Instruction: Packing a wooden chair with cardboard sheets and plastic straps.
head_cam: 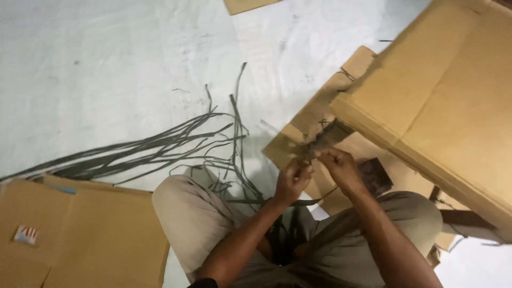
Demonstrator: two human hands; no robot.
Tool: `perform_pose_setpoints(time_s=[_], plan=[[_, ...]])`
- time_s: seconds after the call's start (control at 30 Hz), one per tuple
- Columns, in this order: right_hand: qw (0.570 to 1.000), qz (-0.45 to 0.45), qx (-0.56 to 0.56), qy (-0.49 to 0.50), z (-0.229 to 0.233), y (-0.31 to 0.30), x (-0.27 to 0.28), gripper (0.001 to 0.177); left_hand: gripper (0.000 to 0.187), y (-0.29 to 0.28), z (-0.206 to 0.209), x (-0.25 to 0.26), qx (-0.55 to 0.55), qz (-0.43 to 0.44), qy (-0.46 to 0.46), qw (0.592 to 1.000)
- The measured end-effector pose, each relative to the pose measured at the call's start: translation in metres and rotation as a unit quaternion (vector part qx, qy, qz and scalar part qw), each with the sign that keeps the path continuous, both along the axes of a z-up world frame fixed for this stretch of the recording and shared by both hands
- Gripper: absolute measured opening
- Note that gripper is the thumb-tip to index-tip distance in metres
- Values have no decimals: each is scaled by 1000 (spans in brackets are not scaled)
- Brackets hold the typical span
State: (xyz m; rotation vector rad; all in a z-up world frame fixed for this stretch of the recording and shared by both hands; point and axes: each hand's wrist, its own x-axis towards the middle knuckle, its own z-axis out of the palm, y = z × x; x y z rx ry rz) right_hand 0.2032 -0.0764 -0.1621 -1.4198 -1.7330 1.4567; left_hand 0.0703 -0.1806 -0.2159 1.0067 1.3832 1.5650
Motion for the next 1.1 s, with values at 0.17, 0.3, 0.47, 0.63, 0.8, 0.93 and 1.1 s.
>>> perform_pose_setpoints(time_s=[0.17, 0.3, 0.47, 0.63, 0.8, 0.93, 1.1], plan=[[997, 36, 25, -60, 42, -23, 26, 11, 38, 34, 9, 2, -38, -29, -146, 988], [998, 4, 32, -49, 31, -21, 55, 14, 31, 58, -20, 29, -43, -100, -135, 985], [992, -68, 81, -63, 3, -10, 96, 19, 31, 72, 22, 35, -18, -118, 4, 993], [910, -94, 175, -363, -80, 51, 172, 27, 49, 114, 106, 1, -132, 52, -13, 990], [939, -290, -176, -50, -318, 123, 245, 52, 19, 206, -1, -47, -54, -15, 13, 998], [921, -340, -184, -47, -106, 62, 135, 34, 35, 209, -14, -45, -53, -97, -85, 990], [914, -76, -154, -366, 2, 66, 74, 72, 20, 210, -4, -28, 23, -26, -43, 998]])
